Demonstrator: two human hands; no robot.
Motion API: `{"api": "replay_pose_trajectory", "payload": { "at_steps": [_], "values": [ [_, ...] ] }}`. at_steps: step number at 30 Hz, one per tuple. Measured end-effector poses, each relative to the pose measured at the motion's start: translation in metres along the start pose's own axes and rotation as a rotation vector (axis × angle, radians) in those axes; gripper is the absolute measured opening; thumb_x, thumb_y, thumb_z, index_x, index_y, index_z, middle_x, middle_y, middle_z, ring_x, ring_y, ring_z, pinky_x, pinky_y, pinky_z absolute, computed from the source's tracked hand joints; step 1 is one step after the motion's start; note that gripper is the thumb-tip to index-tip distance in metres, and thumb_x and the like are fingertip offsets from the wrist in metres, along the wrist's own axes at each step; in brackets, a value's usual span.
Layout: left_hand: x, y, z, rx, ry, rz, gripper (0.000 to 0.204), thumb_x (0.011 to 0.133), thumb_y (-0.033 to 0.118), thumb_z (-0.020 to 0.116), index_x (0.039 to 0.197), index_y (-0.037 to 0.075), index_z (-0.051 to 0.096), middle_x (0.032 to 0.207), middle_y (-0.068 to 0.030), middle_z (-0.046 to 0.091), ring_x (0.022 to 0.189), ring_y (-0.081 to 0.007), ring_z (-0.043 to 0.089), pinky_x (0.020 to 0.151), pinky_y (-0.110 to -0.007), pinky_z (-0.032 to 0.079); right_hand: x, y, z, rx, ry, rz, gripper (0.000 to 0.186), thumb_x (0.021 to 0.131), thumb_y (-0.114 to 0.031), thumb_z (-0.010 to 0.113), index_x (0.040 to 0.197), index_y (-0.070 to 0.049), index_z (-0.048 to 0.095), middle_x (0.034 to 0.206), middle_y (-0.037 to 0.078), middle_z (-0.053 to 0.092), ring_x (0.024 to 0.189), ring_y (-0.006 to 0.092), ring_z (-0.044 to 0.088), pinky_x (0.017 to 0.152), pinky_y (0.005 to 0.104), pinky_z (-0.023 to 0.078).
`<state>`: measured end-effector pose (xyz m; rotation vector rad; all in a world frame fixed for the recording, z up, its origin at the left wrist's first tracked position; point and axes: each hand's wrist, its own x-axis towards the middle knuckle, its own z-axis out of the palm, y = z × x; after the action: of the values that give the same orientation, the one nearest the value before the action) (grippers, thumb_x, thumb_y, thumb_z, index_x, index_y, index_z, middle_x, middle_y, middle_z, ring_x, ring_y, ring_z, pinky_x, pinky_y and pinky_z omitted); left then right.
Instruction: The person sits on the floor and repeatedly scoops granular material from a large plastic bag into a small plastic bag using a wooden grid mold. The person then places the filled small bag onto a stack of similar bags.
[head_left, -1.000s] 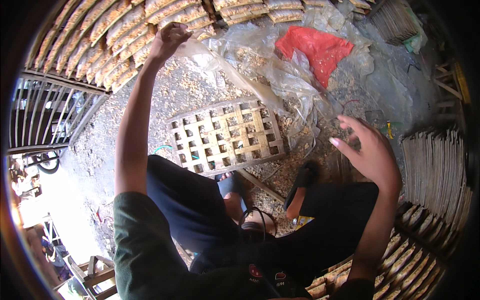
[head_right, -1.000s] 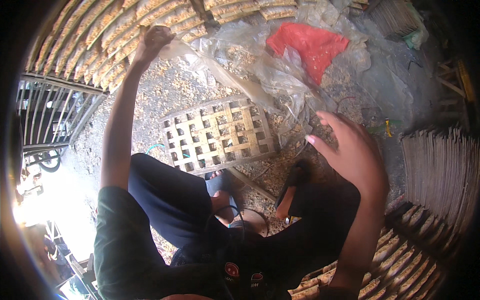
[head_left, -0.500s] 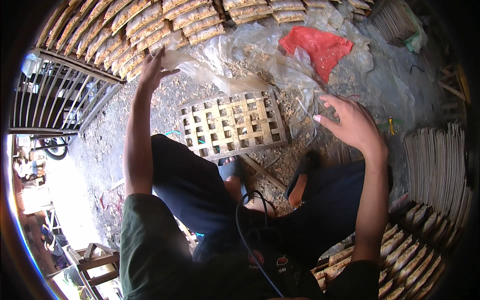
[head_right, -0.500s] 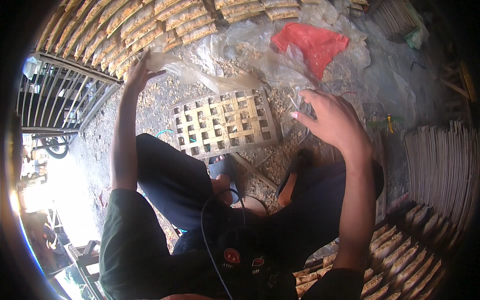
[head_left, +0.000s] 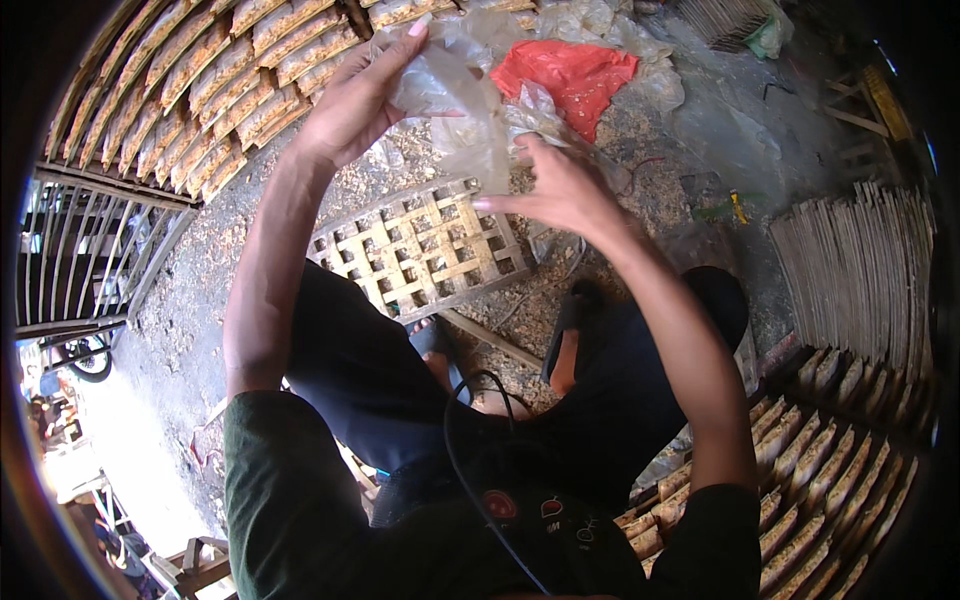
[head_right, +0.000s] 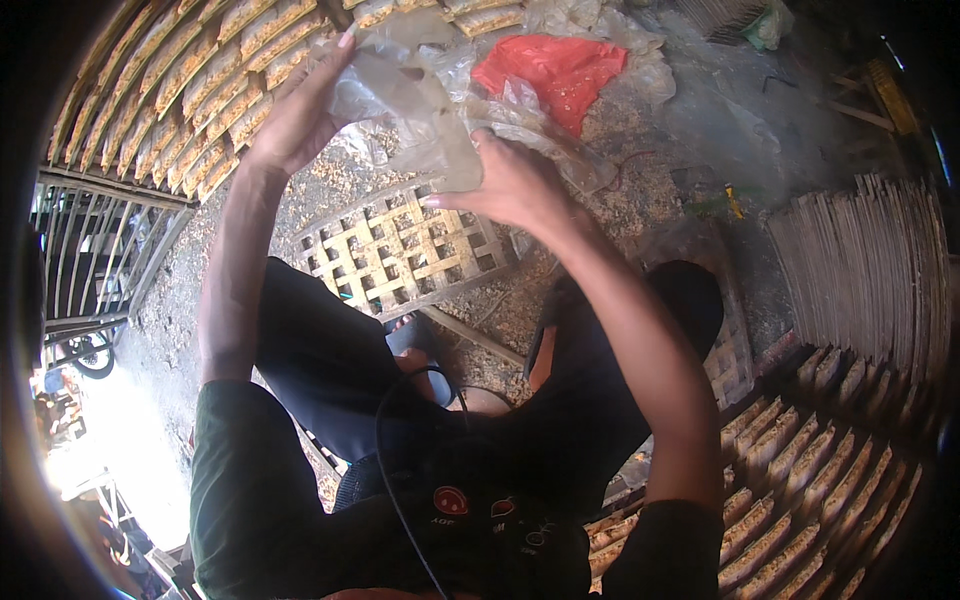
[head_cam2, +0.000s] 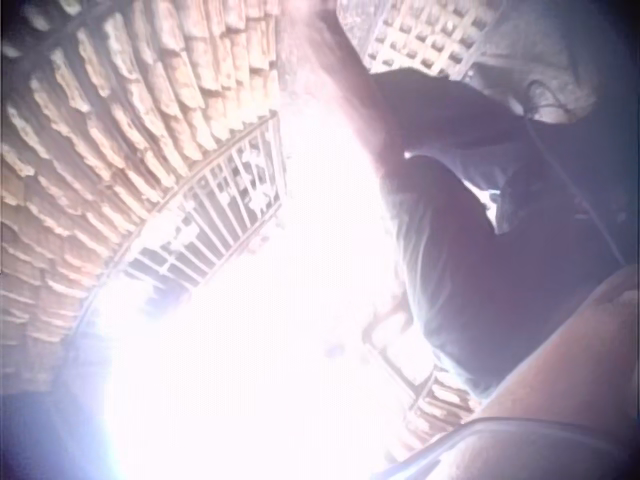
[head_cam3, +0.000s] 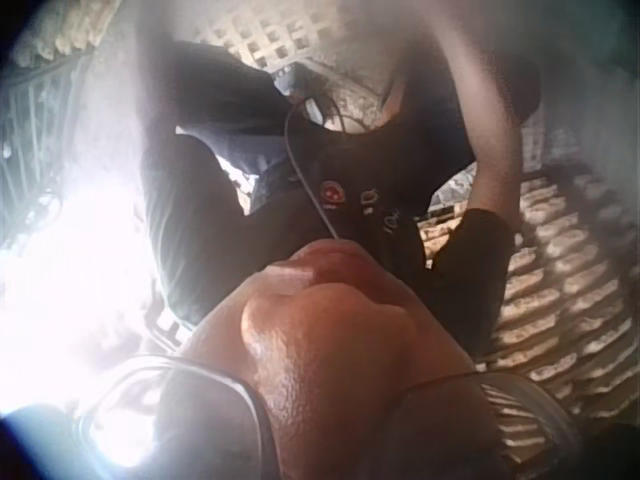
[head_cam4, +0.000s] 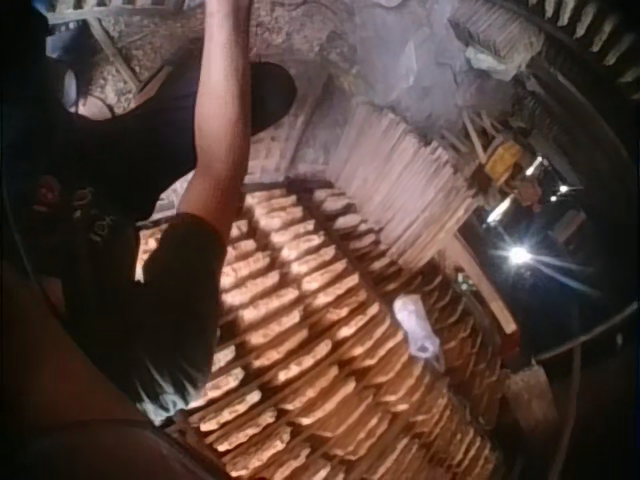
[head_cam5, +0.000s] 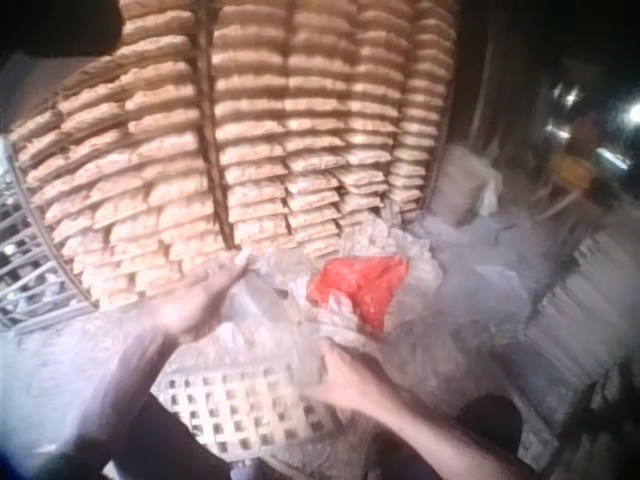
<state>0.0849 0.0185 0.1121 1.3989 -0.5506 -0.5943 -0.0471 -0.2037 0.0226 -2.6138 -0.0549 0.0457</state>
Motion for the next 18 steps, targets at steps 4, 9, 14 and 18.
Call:
{"api": "replay_pose_trajectory", "payload": {
  "at_steps": [4, 9, 14, 18],
  "values": [
    [0.006, 0.006, 0.01, -0.025, 0.065, 0.088, 0.055, 0.108, 0.041, 0.042, 0.136, -0.006, 0.051, 0.128, -0.0228, 0.063, 0.116, -0.0326, 0.065, 0.1, -0.05, 0.058, 0.007, -0.002, -0.002, 0.006, 0.028, 0.032, 0.048, 0.089, -0.043, 0.073, 0.114, -0.003, 0.067, 0.095, 0.018, 0.074, 0.085, 0.0326, 0.073, 0.078, 0.0427, 0.057],
    [0.011, -0.012, -0.031, 0.319, 0.266, 0.046, 0.056, 0.101, 0.044, 0.058, 0.129, -0.005, 0.055, 0.113, -0.0174, 0.067, 0.098, -0.0244, 0.071, 0.086, -0.041, 0.063, 0.012, 0.047, -0.031, 0.157, 0.143, 0.115, 0.024, 0.09, -0.023, 0.076, 0.102, -0.003, 0.069, 0.083, 0.009, 0.075, 0.066, 0.0145, 0.067, 0.063, 0.0334, 0.051],
    [0.006, -0.045, -0.097, 0.699, 0.219, 0.108, 0.062, 0.098, 0.046, 0.064, 0.129, -0.007, 0.057, 0.101, -0.0125, 0.069, 0.081, -0.0146, 0.064, 0.067, -0.028, 0.053, 0.015, 0.071, -0.067, 0.332, 0.197, 0.144, 0.03, 0.088, -0.022, 0.078, 0.111, -0.006, 0.07, 0.096, 0.012, 0.076, 0.064, 0.0127, 0.068, 0.065, 0.0286, 0.052],
    [0.006, -0.043, -0.081, 0.75, 0.231, 0.033, 0.069, 0.097, 0.048, 0.065, 0.14, -0.004, 0.051, 0.094, -0.0076, 0.071, 0.072, -0.0084, 0.06, 0.058, -0.026, 0.048, 0.013, 0.078, -0.082, 0.368, 0.233, 0.089, 0.026, 0.09, -0.017, 0.075, 0.113, -0.004, 0.069, 0.095, 0.009, 0.076, 0.069, 0.0096, 0.067, 0.066, 0.0258, 0.05]
  ]
}}
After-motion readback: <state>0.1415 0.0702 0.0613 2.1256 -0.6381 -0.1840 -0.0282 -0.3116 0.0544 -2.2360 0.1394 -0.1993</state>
